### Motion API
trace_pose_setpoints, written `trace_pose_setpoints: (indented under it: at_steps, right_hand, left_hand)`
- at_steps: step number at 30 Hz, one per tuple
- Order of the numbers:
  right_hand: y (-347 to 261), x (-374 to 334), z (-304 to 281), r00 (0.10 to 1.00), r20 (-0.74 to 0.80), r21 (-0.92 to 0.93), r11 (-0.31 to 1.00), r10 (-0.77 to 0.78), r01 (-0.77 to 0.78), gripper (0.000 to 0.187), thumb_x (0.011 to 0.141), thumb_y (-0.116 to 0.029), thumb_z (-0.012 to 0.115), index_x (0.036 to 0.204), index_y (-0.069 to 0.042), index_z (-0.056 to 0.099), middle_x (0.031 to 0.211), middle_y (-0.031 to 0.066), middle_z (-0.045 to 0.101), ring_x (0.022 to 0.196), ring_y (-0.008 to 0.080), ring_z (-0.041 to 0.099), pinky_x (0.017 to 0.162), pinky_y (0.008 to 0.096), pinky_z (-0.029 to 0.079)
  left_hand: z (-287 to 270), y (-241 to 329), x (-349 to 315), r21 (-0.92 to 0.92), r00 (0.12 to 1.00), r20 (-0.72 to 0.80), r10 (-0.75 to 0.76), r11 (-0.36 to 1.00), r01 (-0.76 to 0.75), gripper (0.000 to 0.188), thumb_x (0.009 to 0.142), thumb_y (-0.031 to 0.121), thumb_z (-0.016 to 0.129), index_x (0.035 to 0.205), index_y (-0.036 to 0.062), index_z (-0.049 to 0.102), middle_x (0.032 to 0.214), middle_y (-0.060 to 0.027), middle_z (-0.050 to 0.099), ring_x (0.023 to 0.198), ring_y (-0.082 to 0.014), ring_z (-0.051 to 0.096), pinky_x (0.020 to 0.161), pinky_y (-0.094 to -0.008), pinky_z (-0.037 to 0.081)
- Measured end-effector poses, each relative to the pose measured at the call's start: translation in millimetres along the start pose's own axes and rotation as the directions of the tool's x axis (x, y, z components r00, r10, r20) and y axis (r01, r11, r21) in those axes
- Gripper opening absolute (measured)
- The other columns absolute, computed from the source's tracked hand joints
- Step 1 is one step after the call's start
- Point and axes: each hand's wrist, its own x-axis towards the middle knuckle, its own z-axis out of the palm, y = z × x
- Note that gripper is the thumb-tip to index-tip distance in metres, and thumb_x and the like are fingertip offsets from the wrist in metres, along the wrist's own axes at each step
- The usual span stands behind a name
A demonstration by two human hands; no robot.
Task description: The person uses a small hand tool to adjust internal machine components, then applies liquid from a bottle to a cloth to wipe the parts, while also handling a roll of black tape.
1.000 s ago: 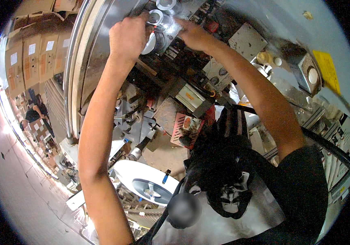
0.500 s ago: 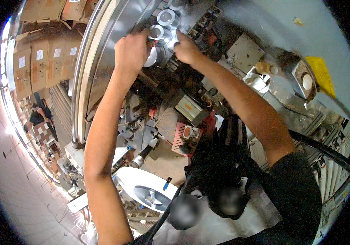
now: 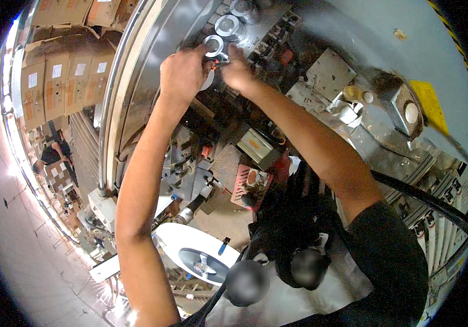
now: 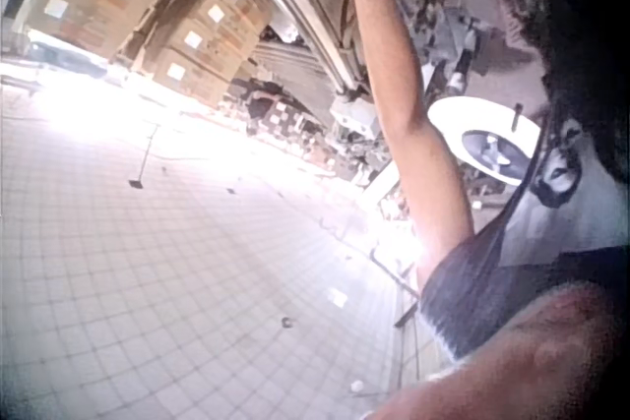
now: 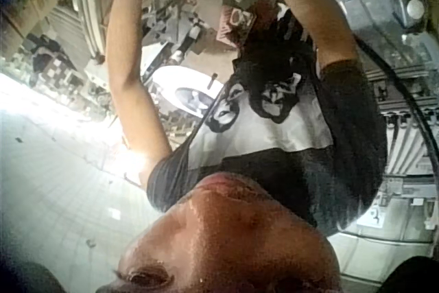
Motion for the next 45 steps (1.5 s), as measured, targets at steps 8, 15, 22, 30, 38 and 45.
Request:
trace_pose_setpoints:
  at_steps: [8,15,22,30,38,45]
  right_hand:
    - [-10,-78,-69,0.888,-0.186,-0.206,0.901,-0.419,0.382,0.061,0.089,-0.006,0.063,0.148,0.0,0.046,0.148,0.0293,0.048,0.142,0.048,0.041,0.12,0.0552,0.03]
    - [-28,-56,-103,0.693,-0.002,-0.367,0.645,-0.721,0.67,0.058,0.094,-0.029,0.071,0.144,-0.007,0.052,0.14,0.0195,0.058,0.132,0.0433,0.051,0.114,0.0502,0.04]
    - [0,-47,-103,0.779,0.139,-0.298,0.724,-0.612,0.622,0.018,0.096,-0.028,0.068,0.101,-0.012,0.075,0.103,0.0092,0.074,0.111,0.0328,0.064,0.098,0.0466,0.051]
    - [11,-51,-111,0.892,0.003,-0.241,0.866,-0.451,0.439,0.036,0.091,-0.031,0.075,0.116,-0.006,0.07,0.111,0.0159,0.072,0.105,0.0379,0.067,0.095,0.0468,0.053]
    - [5,-18,-43,0.979,0.106,0.08,0.982,-0.176,0.168,0.084,0.087,-0.021,0.077,0.153,0.01,0.034,0.149,0.0341,0.047,0.14,0.0426,0.048,0.119,0.0443,0.037]
    - [23,-8,4,0.948,0.019,0.024,0.949,-0.316,0.316,0.106,0.083,-0.005,0.072,0.161,0.009,0.001,0.169,0.0322,0.008,0.158,0.0427,0.012,0.129,0.0425,0.013]
  left_hand:
    - [-11,-5,-9,0.053,0.997,0.035,-0.068,0.996,0.066,0.026,0.087,0.028,0.076,0.107,0.0136,0.07,0.082,-0.0146,0.073,0.078,-0.0369,0.072,0.068,-0.0481,0.057]
    - [-57,-9,-20,-0.15,0.999,0.043,0.007,0.989,0.0,0.032,0.085,0.035,0.082,0.098,0.0081,0.072,0.078,-0.0155,0.068,0.066,-0.0332,0.066,0.064,-0.0415,0.052]
    - [-70,-24,-28,-0.531,0.992,0.124,-0.004,0.844,0.07,0.028,0.085,0.02,0.086,0.092,-0.0015,0.07,0.072,-0.0045,0.062,0.065,-0.0107,0.054,0.061,-0.0303,0.046]
    - [-48,-38,-4,-0.111,0.999,0.038,0.036,0.993,-0.032,0.032,0.087,0.037,0.079,0.101,0.0087,0.074,0.08,-0.018,0.071,0.075,-0.0406,0.068,0.067,-0.046,0.053]
    - [-10,-3,12,0.157,0.997,0.076,0.004,0.987,-0.016,0.023,0.086,0.027,0.076,0.107,0.0173,0.074,0.085,-0.0132,0.075,0.079,-0.0349,0.075,0.067,-0.0479,0.059]
    - [-3,4,12,0.137,0.999,0.041,-0.013,0.991,0.007,0.021,0.087,0.027,0.076,0.107,0.0189,0.075,0.086,-0.0124,0.076,0.078,-0.0345,0.075,0.068,-0.0466,0.06]
